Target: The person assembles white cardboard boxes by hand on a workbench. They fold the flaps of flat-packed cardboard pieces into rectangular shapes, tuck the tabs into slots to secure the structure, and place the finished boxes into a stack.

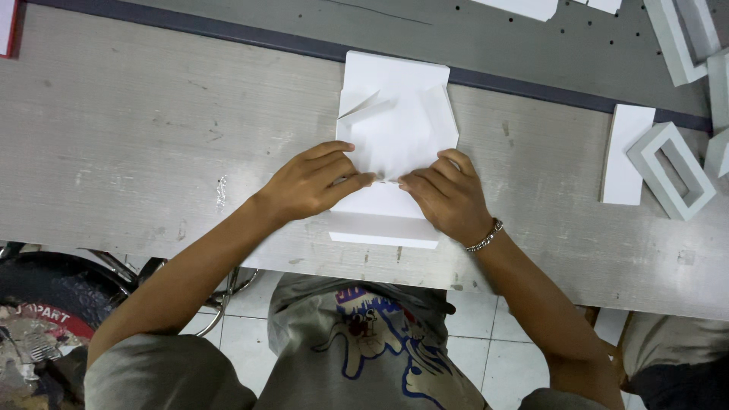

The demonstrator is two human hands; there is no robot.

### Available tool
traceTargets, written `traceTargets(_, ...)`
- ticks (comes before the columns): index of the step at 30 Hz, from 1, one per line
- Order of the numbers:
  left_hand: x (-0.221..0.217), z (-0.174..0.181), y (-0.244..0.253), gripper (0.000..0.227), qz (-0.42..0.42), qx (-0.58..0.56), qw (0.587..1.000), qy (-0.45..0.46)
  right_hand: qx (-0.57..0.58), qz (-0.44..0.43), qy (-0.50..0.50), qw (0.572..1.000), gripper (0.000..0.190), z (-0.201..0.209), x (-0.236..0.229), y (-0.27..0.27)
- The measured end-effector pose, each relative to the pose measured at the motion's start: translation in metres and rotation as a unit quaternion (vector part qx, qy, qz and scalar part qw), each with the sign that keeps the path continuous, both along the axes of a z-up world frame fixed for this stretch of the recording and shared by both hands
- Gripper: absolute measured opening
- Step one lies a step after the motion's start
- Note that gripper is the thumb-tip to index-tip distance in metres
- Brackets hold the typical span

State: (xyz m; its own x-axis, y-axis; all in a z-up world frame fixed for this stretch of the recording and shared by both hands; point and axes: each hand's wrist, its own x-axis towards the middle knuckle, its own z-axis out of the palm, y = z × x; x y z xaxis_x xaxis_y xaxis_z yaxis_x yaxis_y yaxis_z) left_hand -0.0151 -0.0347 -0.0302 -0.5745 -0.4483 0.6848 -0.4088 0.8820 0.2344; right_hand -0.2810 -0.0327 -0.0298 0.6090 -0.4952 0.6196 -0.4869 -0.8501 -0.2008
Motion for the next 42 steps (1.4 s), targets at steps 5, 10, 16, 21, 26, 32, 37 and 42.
traceTargets(5,-0.001,0.007,-0.001,0.027,-0.016,0.015,1.0,0.008,0.006,0.008,-0.015,1.0,0.004,0.0,0.002,0.001)
traceTargets(10,-0.001,-0.003,-0.001,0.02,-0.018,0.004,1.0,0.013,0.015,0.034,-0.021,0.999,0.008,-0.003,-0.003,0.001)
traceTargets(16,-0.002,-0.002,-0.002,0.011,-0.027,0.019,0.999,0.018,0.023,0.072,-0.009,0.997,0.008,0.003,-0.007,0.0)
traceTargets(21,-0.001,0.006,-0.002,0.011,-0.038,0.02,0.998,-0.046,0.091,0.108,0.075,0.987,0.055,0.028,-0.025,-0.002)
traceTargets(26,0.013,0.059,-0.001,0.027,-0.064,0.065,0.975,-0.205,0.158,0.154,0.191,0.956,0.122,0.08,-0.028,0.0)
traceTargets(32,0.015,0.093,-0.006,0.067,-0.067,0.198,0.88,-0.426,0.106,0.135,0.248,0.953,0.088,0.031,-0.042,0.0)
traceTargets(37,0.024,0.077,-0.008,0.061,-0.118,0.188,0.93,-0.294,0.237,0.068,0.089,0.965,0.044,0.031,-0.03,0.008)
traceTargets(42,0.018,0.043,-0.004,0.031,-0.096,0.281,0.946,-0.133,0.323,0.049,-0.032,0.945,0.022,0.024,-0.021,0.011)
